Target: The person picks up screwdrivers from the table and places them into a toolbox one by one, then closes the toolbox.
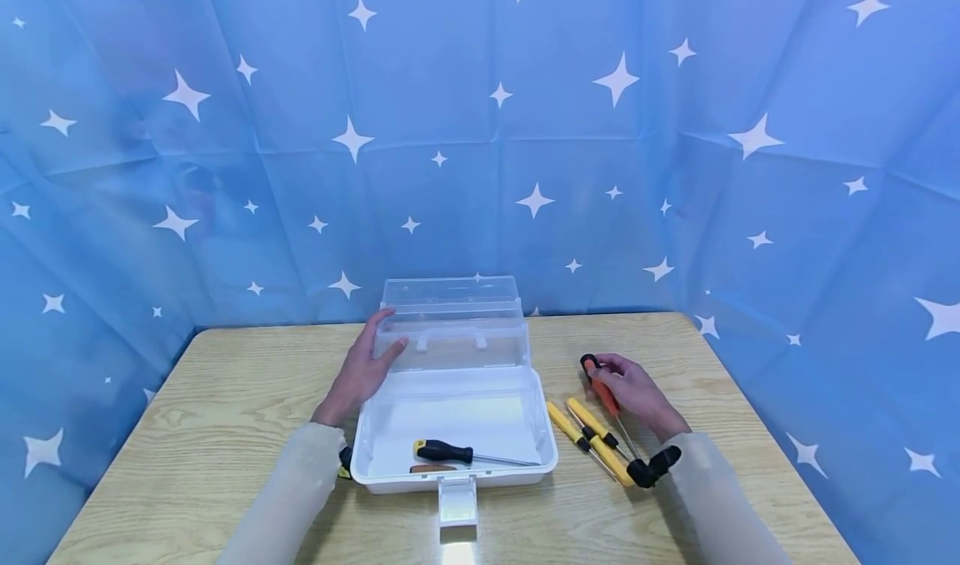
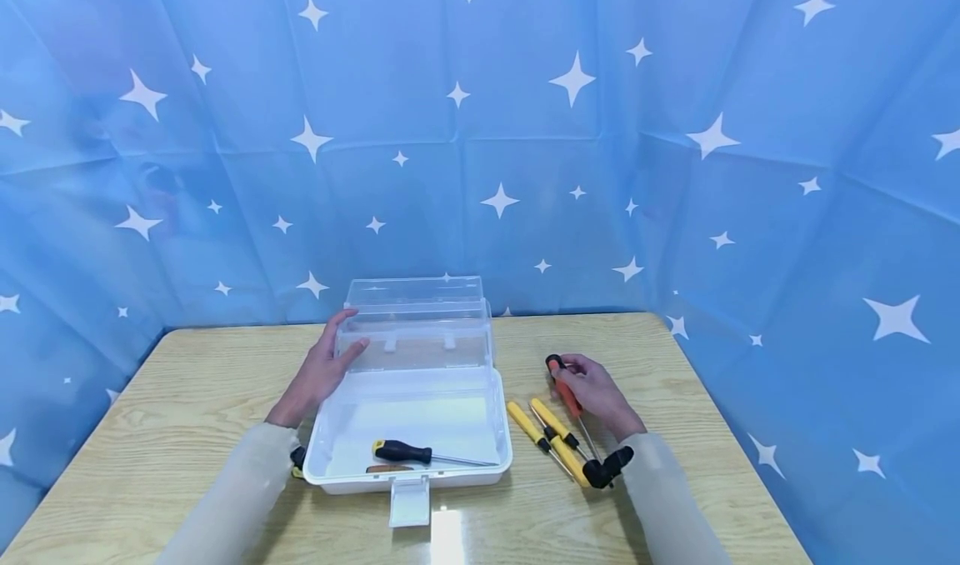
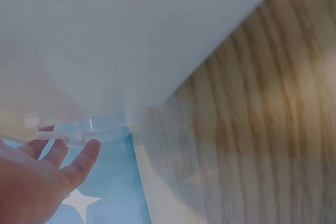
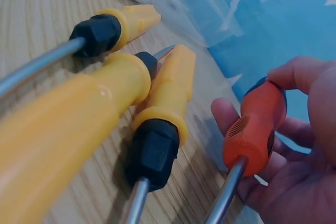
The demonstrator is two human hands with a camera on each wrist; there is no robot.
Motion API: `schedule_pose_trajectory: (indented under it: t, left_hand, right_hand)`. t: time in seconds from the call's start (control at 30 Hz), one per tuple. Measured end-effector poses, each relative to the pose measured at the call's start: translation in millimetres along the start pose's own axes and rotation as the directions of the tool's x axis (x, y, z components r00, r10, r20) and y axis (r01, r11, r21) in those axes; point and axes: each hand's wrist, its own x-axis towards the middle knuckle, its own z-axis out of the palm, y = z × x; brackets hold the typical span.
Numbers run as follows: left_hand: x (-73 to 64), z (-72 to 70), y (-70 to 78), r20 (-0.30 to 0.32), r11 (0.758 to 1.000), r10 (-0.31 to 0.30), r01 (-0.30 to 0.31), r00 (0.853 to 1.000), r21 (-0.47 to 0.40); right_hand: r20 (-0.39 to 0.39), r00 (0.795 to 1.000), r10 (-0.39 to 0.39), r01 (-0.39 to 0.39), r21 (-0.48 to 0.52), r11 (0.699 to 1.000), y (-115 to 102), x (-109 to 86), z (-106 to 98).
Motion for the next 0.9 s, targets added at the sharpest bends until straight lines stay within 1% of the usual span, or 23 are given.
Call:
schedule_pose_trajectory:
  t: [0.03,0.13,0.4,0.9]
  left_hand:
    - [0.0,-0.1,0.0,0.0,1.0,0.0,0.0,1.0,0.0]
    - [0.0,0.0,0.2,0.002,1.0,-0.007,0.007,1.0,-0.001]
    - [0.5,0.2,0.8,0.002,1.0,-0.017,0.017,1.0,-0.004]
    - [0.4,-1.0,3.4,0.003,1.0,0.0,0.0,1.0,-0.003]
  right_hand:
    - [0.005,1.0,-0.002,0.002,0.021,1.0,-0.1,-0.2,0.0]
    - [0.011,1.0,-0.001,0.001,0.039,0.999,-0.7,-0.3,0.4]
    - [0.019,1.0,0.021,-0.021,0.03,0.999,-3.8,-1.3,2.7]
    - [-0.011,1.0,0.013,-0.014,-0.083,0.996,-4.6,-0.1,-0.1]
